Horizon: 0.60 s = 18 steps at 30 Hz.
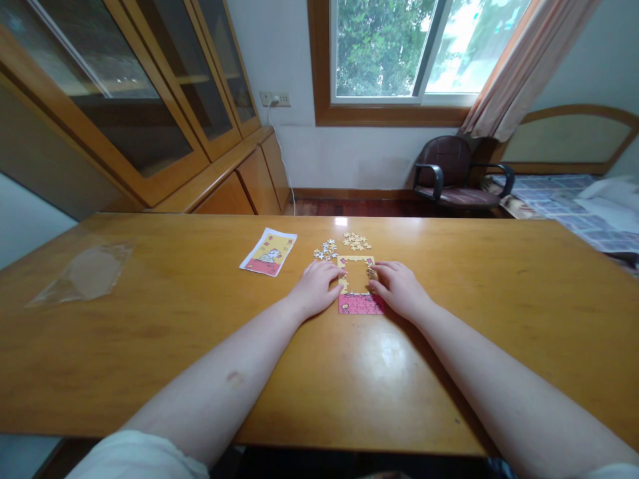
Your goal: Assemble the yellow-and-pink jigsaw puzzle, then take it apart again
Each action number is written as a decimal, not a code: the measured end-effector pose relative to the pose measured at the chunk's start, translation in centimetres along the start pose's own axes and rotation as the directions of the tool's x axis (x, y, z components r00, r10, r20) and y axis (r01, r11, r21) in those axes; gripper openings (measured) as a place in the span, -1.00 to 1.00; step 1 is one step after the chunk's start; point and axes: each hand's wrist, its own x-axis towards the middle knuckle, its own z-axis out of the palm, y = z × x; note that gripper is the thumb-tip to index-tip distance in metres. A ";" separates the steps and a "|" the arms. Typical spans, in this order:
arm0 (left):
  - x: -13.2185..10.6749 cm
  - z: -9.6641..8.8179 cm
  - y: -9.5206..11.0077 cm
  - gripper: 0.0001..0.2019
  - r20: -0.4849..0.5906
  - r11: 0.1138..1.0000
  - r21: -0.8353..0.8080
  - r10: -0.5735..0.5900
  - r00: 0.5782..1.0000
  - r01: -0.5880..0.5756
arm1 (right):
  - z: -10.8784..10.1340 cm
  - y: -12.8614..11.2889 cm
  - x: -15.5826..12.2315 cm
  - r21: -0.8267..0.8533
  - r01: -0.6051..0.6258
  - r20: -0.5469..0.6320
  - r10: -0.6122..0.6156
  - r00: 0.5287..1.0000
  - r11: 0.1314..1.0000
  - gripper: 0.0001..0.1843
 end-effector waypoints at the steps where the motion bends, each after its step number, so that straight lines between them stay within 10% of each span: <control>1: 0.0 0.0 0.0 -0.72 0.003 1.000 0.006 -0.010 1.000 0.010 | 0.1 0.0 0.0 -0.003 0.008 0.004 -0.008 1.000 1.000 -0.63; 18: 0.2 -0.2 -0.1 -0.79 -0.015 0.998 0.041 -0.038 0.999 0.039 | 0.6 0.6 0.1 0.044 0.025 -0.024 -0.024 0.999 0.999 -0.68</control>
